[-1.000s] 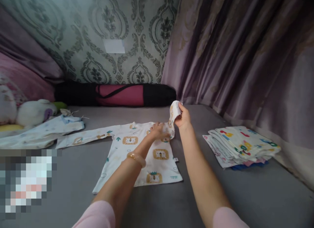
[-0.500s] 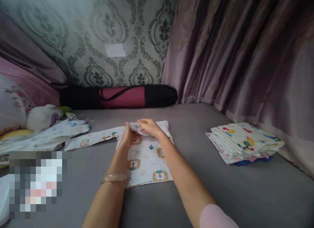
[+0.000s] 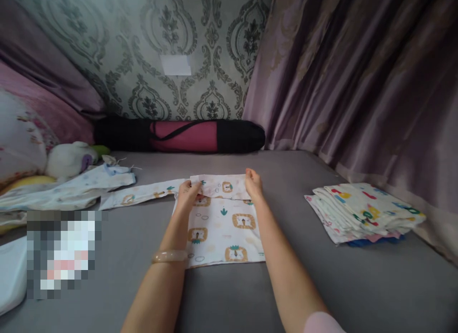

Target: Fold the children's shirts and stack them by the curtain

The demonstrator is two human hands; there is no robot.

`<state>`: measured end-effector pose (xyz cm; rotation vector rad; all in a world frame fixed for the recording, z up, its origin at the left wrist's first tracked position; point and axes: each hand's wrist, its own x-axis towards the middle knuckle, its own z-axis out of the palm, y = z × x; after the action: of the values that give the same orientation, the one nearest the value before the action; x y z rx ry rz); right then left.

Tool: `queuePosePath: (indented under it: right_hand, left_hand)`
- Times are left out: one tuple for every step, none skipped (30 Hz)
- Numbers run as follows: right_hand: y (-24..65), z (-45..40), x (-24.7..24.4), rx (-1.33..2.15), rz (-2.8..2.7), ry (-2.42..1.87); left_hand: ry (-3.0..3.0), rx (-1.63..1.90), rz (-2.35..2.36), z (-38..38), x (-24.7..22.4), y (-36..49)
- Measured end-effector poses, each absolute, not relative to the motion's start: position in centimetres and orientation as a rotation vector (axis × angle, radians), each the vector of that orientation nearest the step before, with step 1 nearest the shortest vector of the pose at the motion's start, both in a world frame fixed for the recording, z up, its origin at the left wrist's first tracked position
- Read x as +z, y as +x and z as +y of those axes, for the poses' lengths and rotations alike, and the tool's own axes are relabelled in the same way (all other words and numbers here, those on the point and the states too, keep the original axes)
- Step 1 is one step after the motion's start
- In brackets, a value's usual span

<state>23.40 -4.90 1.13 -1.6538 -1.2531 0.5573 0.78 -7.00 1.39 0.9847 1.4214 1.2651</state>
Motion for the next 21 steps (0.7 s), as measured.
queuePosePath:
  right_hand:
    - [23.1, -5.1, 1.0, 0.541, -1.299, -1.693]
    - [22.8, -5.3, 0.9, 0.515, -1.358, -1.746]
    - [22.4, -5.5, 0.8, 0.474, -1.439, -1.812]
    - [22.1, -5.8, 0.7, 0.422, -1.538, -1.877]
    - [21.8, -6.0, 0.6, 0.368, -1.635, -1.937]
    - [21.5, -6.2, 0.5, 0.319, -1.713, -1.985]
    - [21.4, -6.5, 0.3, 0.277, -1.778, -2.024]
    - [21.2, -6.7, 0.1, 0.244, -1.825, -2.057]
    - [21.1, -6.8, 0.0, 0.223, -1.857, -2.084]
    - [21.1, -7.0, -0.2, 0.205, -1.876, -2.105]
    - [21.0, -7.1, -0.4, 0.188, -1.888, -2.120]
    - [21.0, -7.1, -0.5, 0.173, -1.898, -2.132]
    - [20.9, -7.2, -0.7, 0.162, -1.908, -2.142]
    - [20.9, -7.2, -0.8, 0.154, -1.917, -2.152]
    - [20.8, -7.2, -0.8, 0.146, -1.923, -2.162]
    - [20.8, -7.2, -0.9, 0.141, -1.926, -2.172]
    - [20.7, -7.2, -0.9, 0.135, -1.923, -2.180]
    - [20.6, -7.2, -0.9, 0.131, -1.918, -2.184]
    - [20.6, -7.2, -0.9, 0.129, -1.910, -2.188]
    - [20.6, -7.2, -0.9, 0.132, -1.903, -2.191]
    - [20.5, -7.3, -0.9, 0.141, -1.900, -2.194]
  left_hand:
    - [1.023, 1.253, 1.509, -6.9, 1.3, 0.7]
    - [1.073, 1.229, 1.601, -6.9, 1.3, 0.6]
    - [1.131, 1.188, 1.685, -6.8, 1.2, 0.6]
    - [1.188, 1.140, 1.755, -6.8, 1.1, 0.5]
    - [1.244, 1.093, 1.806, -6.8, 1.0, 0.4]
    - [1.302, 1.059, 1.844, -6.8, 0.9, 0.3]
    - [1.361, 1.038, 1.877, -6.8, 0.9, 0.2]
    - [1.425, 1.021, 1.914, -6.9, 0.8, 0.1]
    - [1.496, 1.005, 1.953, -7.0, 0.8, 0.0]
    - [1.575, 0.986, 1.986, -7.1, 0.7, 0.0]
    - [1.655, 0.963, 2.006, -7.3, 0.7, -0.1]
    - [1.729, 0.940, 2.013, -7.4, 0.7, -0.1]
    - [1.793, 0.918, 2.011, -7.5, 0.8, 0.0]
    - [1.846, 0.899, 2.008, -7.7, 0.8, 0.0]
    - [1.890, 0.879, 2.005, -7.7, 0.8, 0.1]
    - [1.922, 0.856, 2.003, -7.8, 0.8, 0.1]
    - [1.945, 0.829, 2.007, -7.8, 0.8, 0.1]
    - [1.964, 0.802, 2.012, -7.7, 0.7, 0.1]
    - [1.985, 0.778, 2.018, -7.6, 0.7, 0.1]
    - [2.008, 0.755, 2.025, -7.5, 0.7, 0.1]
    - [2.029, 0.734, 2.036, -7.5, 0.6, 0.2]
